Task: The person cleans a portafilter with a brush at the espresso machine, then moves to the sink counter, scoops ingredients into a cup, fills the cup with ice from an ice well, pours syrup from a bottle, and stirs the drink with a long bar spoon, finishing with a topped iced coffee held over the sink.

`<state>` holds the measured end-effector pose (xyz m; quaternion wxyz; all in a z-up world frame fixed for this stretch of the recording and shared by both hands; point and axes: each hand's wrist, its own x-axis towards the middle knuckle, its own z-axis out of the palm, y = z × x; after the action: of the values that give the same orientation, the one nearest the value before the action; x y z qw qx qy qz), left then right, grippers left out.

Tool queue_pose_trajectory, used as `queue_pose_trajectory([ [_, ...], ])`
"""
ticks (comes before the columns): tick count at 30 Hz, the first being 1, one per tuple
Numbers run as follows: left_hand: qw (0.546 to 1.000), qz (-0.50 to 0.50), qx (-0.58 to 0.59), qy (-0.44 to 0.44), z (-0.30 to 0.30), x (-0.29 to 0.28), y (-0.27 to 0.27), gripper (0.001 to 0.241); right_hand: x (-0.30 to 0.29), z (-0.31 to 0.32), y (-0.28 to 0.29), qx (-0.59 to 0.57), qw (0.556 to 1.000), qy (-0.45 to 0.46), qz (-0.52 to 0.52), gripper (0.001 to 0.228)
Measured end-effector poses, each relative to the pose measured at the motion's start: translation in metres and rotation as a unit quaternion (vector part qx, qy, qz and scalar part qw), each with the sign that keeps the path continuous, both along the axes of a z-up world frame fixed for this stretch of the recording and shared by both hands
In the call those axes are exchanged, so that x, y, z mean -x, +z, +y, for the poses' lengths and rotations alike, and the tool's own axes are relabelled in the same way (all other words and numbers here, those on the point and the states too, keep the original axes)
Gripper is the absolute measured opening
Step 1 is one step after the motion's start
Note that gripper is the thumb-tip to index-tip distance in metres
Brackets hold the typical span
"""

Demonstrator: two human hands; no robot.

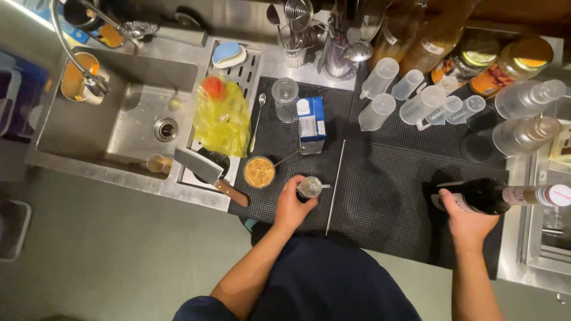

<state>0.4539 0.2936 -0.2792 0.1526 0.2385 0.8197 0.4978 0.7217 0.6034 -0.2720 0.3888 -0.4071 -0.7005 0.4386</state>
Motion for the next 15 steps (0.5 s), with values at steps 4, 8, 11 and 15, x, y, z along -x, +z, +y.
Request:
queue_pose_trajectory([
  [4,1.0,0.018,-0.011,0.001,-0.005,-0.007,0.011,0.062,0.002,-0.012,0.026,-0.008,0.999,-0.027,-0.042,0.05],
  [8,0.998,0.03,0.02,0.05,-0.026,-0.034,0.031,0.063,-0.007,-0.046,0.068,0.029,0.989,0.018,-0.147,0.044],
  [11,0.997,-0.074,0.031,-0.007,-0.039,-0.033,0.081,0.044,0.001,-0.073,0.095,0.027,0.948,0.055,-0.313,0.072],
  [15,0.977,0.032,-0.047,-0.205,-0.018,-0.007,0.199,0.041,0.018,-0.096,0.116,0.02,0.934,0.203,-0.295,0.084],
])
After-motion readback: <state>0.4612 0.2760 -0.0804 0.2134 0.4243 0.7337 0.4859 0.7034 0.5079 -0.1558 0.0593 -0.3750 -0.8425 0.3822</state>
